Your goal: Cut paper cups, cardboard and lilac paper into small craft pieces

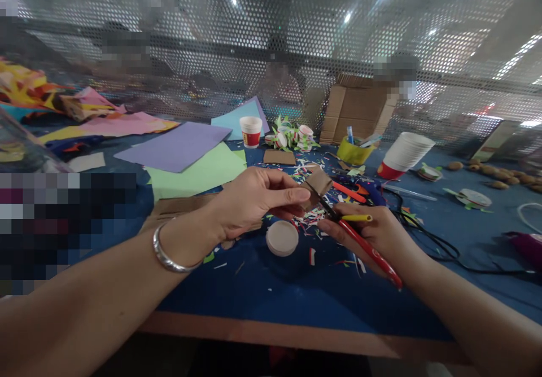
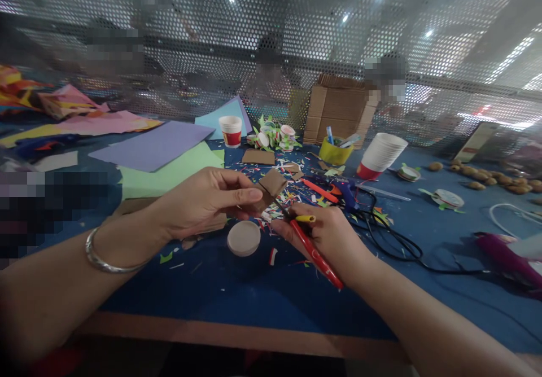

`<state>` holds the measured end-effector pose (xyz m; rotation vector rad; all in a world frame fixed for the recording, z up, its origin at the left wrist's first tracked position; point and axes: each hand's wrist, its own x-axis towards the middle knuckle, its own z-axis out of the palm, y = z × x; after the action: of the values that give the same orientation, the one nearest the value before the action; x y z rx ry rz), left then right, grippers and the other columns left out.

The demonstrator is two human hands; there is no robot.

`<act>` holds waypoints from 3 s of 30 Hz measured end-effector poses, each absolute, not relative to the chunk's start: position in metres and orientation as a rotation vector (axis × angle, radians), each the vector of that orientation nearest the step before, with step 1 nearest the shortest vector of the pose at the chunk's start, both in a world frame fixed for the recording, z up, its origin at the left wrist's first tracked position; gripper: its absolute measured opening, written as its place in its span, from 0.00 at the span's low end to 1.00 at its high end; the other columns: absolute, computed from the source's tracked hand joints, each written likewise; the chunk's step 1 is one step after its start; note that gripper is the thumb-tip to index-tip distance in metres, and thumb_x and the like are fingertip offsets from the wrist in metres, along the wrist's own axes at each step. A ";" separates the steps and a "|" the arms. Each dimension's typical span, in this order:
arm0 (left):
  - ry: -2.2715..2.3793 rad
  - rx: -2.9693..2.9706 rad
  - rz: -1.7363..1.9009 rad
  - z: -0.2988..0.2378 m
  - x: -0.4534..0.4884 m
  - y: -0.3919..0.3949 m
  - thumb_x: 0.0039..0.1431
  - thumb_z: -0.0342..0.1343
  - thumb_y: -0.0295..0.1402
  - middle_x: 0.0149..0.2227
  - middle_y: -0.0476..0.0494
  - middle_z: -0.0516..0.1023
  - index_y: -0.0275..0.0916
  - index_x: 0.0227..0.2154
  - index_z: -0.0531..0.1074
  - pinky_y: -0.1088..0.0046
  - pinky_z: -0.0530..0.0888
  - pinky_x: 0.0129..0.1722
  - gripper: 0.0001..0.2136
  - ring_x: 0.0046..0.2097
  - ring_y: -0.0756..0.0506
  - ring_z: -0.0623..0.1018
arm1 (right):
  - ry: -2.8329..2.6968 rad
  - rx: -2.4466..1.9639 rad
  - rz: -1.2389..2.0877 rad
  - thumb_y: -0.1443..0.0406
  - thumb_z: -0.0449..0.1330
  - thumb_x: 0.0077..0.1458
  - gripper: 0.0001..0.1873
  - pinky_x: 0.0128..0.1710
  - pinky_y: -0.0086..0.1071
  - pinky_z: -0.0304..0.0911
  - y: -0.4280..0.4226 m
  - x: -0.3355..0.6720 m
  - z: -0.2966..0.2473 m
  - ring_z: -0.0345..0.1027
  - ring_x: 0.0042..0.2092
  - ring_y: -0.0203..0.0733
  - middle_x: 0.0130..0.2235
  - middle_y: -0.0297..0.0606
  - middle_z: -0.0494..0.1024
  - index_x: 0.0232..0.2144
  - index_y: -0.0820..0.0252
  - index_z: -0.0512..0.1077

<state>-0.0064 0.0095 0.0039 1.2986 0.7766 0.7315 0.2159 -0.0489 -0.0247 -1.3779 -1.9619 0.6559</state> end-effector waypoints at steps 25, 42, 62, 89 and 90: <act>0.702 1.476 0.706 -0.010 0.003 0.013 0.56 0.64 0.35 0.25 0.50 0.73 0.33 0.25 0.74 0.75 0.63 0.32 0.10 0.29 0.53 0.68 | -2.063 -1.332 0.543 0.53 0.63 0.59 0.17 0.28 0.28 0.65 -0.044 0.218 -0.035 0.69 0.29 0.40 0.22 0.33 0.72 0.27 0.60 0.75; 0.729 1.487 0.664 -0.006 0.009 0.008 0.54 0.67 0.36 0.27 0.47 0.77 0.31 0.28 0.78 0.75 0.66 0.34 0.11 0.31 0.52 0.72 | -2.054 -1.334 0.523 0.55 0.59 0.62 0.17 0.29 0.29 0.66 -0.044 0.218 -0.036 0.70 0.29 0.40 0.24 0.34 0.74 0.26 0.59 0.73; 0.676 1.516 0.655 -0.005 0.006 0.008 0.53 0.67 0.32 0.30 0.49 0.77 0.35 0.33 0.76 0.76 0.70 0.34 0.08 0.32 0.53 0.73 | -1.782 -1.315 0.732 0.52 0.65 0.57 0.17 0.14 0.25 0.56 -0.048 0.207 -0.018 0.58 0.16 0.30 0.18 0.27 0.66 0.29 0.59 0.72; 0.712 1.225 1.049 -0.006 0.012 0.001 0.54 0.68 0.34 0.30 0.53 0.73 0.37 0.31 0.72 0.76 0.65 0.30 0.10 0.31 0.54 0.71 | -1.819 -1.244 0.907 0.49 0.76 0.38 0.32 0.28 0.32 0.71 -0.049 0.213 -0.015 0.73 0.29 0.42 0.30 0.35 0.78 0.40 0.58 0.70; 0.700 1.222 1.046 -0.007 0.012 0.000 0.54 0.68 0.34 0.30 0.53 0.73 0.37 0.31 0.72 0.77 0.66 0.31 0.10 0.31 0.54 0.72 | -1.824 -1.242 0.919 0.50 0.77 0.37 0.32 0.28 0.32 0.72 -0.050 0.213 -0.015 0.74 0.30 0.43 0.31 0.36 0.78 0.39 0.58 0.70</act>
<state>0.0118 0.0001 -0.0066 1.2222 0.6998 1.0456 0.2134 -0.0495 -0.0147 -1.2421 -1.8235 0.9188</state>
